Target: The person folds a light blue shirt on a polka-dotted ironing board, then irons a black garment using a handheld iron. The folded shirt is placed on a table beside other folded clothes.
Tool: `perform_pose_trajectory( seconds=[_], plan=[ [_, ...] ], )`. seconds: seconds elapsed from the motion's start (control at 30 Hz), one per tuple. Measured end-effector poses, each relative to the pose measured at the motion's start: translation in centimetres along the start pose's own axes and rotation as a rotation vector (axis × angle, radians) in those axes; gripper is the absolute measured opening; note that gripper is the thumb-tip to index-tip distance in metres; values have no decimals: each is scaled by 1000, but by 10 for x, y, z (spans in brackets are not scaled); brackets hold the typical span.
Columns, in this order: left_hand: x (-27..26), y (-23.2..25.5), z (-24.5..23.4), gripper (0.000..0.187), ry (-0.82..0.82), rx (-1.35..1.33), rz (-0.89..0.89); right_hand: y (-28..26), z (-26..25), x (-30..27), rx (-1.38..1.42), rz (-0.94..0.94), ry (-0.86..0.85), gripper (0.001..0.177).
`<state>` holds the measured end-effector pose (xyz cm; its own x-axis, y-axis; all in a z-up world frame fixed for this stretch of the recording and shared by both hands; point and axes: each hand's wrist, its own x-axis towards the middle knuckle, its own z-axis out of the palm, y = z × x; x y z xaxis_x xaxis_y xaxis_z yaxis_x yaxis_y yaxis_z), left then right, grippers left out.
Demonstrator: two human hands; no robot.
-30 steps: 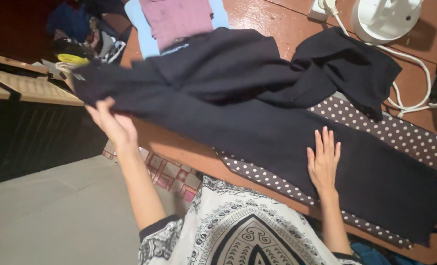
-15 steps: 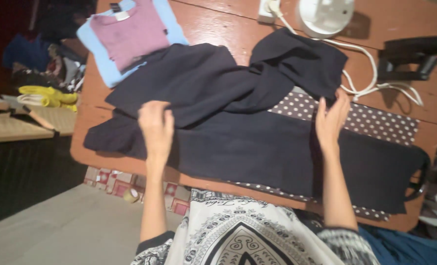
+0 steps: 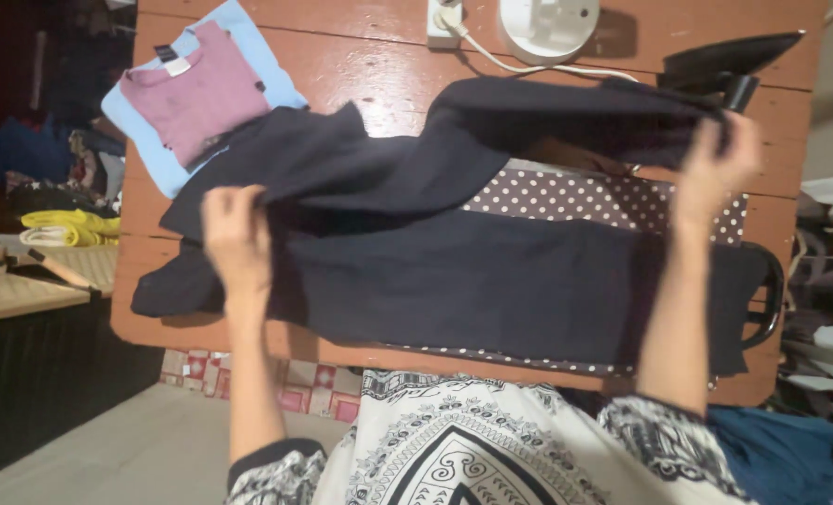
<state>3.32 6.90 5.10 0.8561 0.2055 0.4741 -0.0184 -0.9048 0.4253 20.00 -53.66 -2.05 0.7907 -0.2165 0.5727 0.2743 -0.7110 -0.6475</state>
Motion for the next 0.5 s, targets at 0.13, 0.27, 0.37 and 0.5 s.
perform_pose_trajectory(
  seconds=[0.13,0.27,0.37,0.5],
  plan=[
    [-25,-17,-26,27,-99,64,-42,19,-120,-62,129,266,-10,24],
    [-41,-14,-18,37,-221,216,-71,34,-165,-125,98,454,-247,41],
    [-34,10,0,50,-232,253,54,30,-157,-143,277,591,-281,45],
    [-22,56,47,61,-313,111,275,9,-136,-133,-92,511,-273,37]
  ],
)
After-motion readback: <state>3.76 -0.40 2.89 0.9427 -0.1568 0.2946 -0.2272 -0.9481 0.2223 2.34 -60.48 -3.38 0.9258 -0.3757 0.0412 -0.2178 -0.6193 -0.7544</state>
